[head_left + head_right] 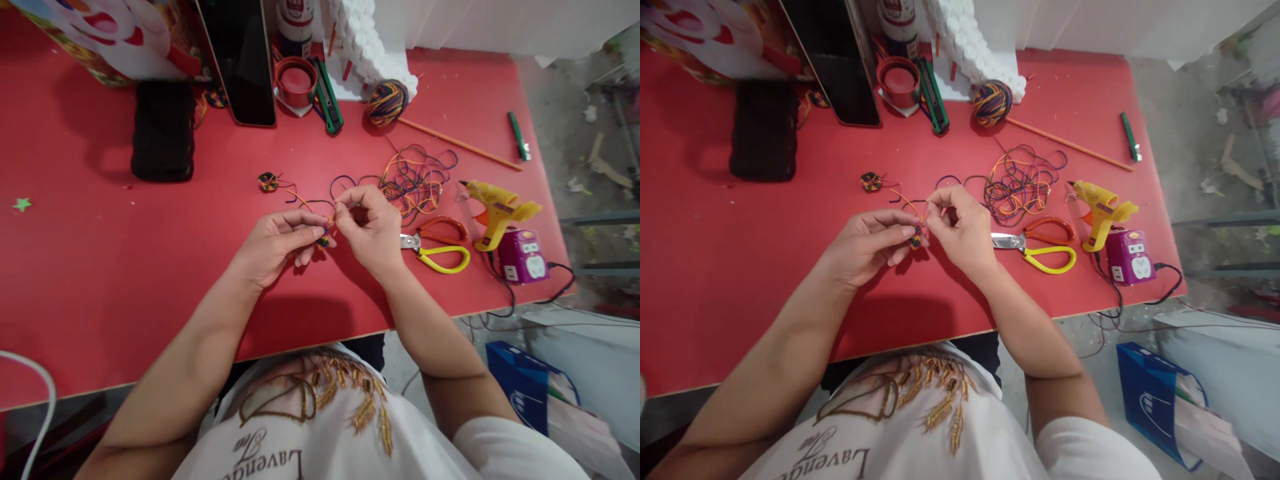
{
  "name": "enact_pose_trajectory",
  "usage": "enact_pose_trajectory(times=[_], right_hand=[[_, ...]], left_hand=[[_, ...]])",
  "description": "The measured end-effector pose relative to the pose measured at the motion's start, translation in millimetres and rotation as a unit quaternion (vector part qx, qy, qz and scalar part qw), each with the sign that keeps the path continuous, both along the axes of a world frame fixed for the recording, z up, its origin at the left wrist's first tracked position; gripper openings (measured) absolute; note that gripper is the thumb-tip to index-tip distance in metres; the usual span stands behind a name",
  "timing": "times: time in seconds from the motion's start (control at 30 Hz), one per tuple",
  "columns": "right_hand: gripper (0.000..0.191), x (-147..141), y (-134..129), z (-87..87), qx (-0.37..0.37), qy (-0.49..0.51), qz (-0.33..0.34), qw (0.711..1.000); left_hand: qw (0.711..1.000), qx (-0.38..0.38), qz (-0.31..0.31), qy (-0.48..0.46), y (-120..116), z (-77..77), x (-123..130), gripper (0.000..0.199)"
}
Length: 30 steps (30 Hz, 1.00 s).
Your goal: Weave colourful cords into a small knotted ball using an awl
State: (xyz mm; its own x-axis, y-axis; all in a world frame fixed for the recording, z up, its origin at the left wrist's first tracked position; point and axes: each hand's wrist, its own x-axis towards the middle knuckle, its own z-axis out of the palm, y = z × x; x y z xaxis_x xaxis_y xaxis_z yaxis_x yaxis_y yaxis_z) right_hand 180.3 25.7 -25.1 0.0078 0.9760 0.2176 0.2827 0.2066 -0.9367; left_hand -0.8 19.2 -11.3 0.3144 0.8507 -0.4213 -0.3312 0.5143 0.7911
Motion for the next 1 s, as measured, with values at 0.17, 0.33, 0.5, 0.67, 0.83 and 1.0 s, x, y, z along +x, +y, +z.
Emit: enact_pose_trajectory(times=[0.17, 0.33, 0.5, 0.67, 0.83, 1.0], right_hand=[[0.027, 4.1, 2.3, 5.8, -0.132, 0.173, 0.078, 0.973], [0.038, 7.6, 3.9, 5.9, -0.244, 0.268, 0.185, 0.913], [0.036, 2.9, 1.0, 5.6, -0.245, 0.210, 0.208, 0.923], [0.025, -0.4, -1.4, 12.8, -0.179, 0.178, 0.162, 0.954], [0.024, -2.7, -3.1, 17.8, -0.167, 0.214, 0.149, 0.951], [0.031, -6.8, -5.8, 17.9, -0.207, 0.252, 0.153, 0.933]], left_hand=[[0.999, 0.011, 0.014, -0.046, 1.9, -3.3, -3.3, 0.021], [0.996, 0.023, 0.052, -0.063, 5.5, -0.9, -7.4, 0.021], [0.993, 0.023, 0.083, -0.078, 7.3, -1.4, -8.4, 0.016], [0.991, -0.013, 0.087, -0.101, 8.9, 2.6, -7.5, 0.007], [0.985, -0.047, 0.068, -0.151, 9.2, 6.3, -5.4, 0.003], [0.989, -0.016, 0.068, -0.131, 8.1, -0.7, -4.9, 0.011]])
